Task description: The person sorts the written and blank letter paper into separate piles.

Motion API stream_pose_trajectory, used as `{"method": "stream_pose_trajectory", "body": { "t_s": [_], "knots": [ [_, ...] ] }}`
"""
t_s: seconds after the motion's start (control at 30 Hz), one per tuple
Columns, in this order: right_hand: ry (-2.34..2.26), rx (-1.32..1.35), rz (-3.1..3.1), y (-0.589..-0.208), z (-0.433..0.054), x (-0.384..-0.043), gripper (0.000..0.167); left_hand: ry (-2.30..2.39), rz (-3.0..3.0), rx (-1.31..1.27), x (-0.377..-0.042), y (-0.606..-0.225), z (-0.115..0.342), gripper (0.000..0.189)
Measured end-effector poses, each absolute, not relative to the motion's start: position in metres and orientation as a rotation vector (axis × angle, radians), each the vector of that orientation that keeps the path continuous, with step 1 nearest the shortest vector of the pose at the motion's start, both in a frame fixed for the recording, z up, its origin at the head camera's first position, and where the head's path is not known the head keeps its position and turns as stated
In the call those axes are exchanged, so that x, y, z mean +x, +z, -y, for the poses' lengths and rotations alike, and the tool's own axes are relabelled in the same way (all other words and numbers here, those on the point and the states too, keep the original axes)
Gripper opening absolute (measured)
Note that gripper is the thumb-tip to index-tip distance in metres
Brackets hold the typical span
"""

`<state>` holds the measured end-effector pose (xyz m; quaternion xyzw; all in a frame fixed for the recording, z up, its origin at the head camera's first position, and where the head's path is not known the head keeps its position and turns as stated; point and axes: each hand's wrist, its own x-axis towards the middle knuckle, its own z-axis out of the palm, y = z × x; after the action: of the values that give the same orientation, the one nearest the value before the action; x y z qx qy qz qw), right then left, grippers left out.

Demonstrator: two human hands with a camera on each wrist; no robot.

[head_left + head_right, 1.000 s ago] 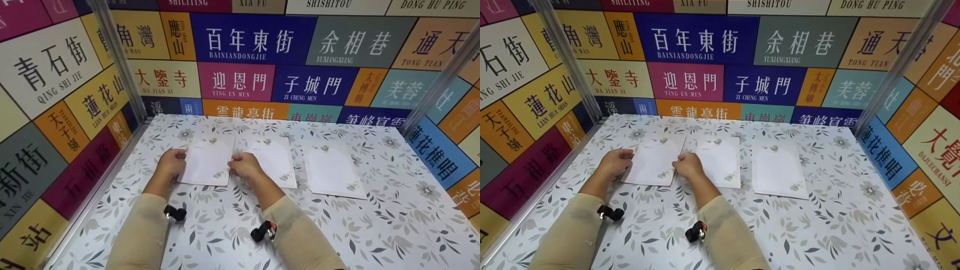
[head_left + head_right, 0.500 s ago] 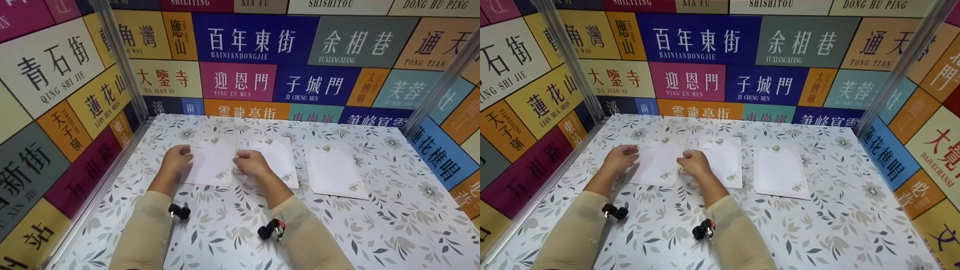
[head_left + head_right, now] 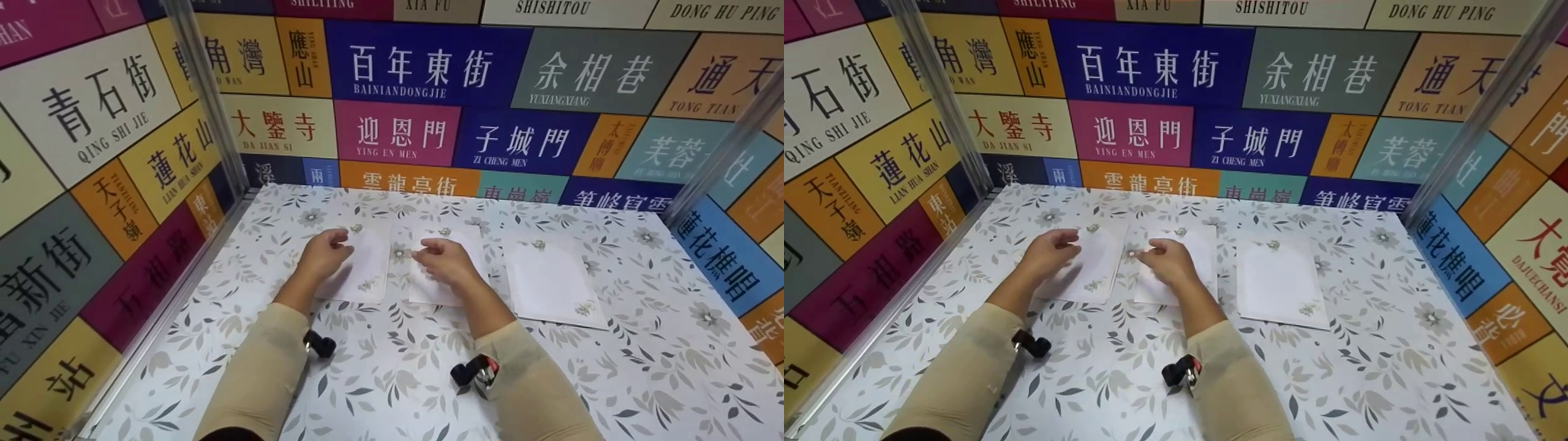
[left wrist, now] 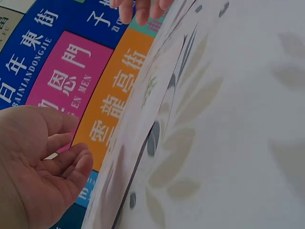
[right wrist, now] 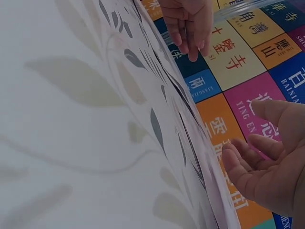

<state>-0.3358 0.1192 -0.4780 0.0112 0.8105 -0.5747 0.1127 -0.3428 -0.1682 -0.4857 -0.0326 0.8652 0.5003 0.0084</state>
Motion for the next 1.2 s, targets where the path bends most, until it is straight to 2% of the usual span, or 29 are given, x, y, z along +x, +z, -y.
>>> {"method": "stream_pose_trajectory", "body": {
  "t_s": [0.4,0.7,0.97,1.2],
  "knots": [
    [-1.608,0.099,-2.484,-0.475,-0.169,-0.339,0.066,1.580,-2.716,-0.001,-0.349,-0.483,0.115,0.048],
    [-1.542,0.175,-2.504,-0.471,-0.204,-0.338,0.073,1.591,-2.632,-0.042,-0.349,-0.473,0.083,0.050],
    [-1.411,0.042,-2.527,-0.472,-0.237,-0.335,0.087,1.571,-2.601,-0.028,-0.350,-0.469,0.067,0.053],
    [-1.355,-0.065,-2.543,-0.473,-0.246,-0.335,0.094,1.742,-2.397,-0.058,-0.350,-0.471,0.052,0.058]
  ]
}}
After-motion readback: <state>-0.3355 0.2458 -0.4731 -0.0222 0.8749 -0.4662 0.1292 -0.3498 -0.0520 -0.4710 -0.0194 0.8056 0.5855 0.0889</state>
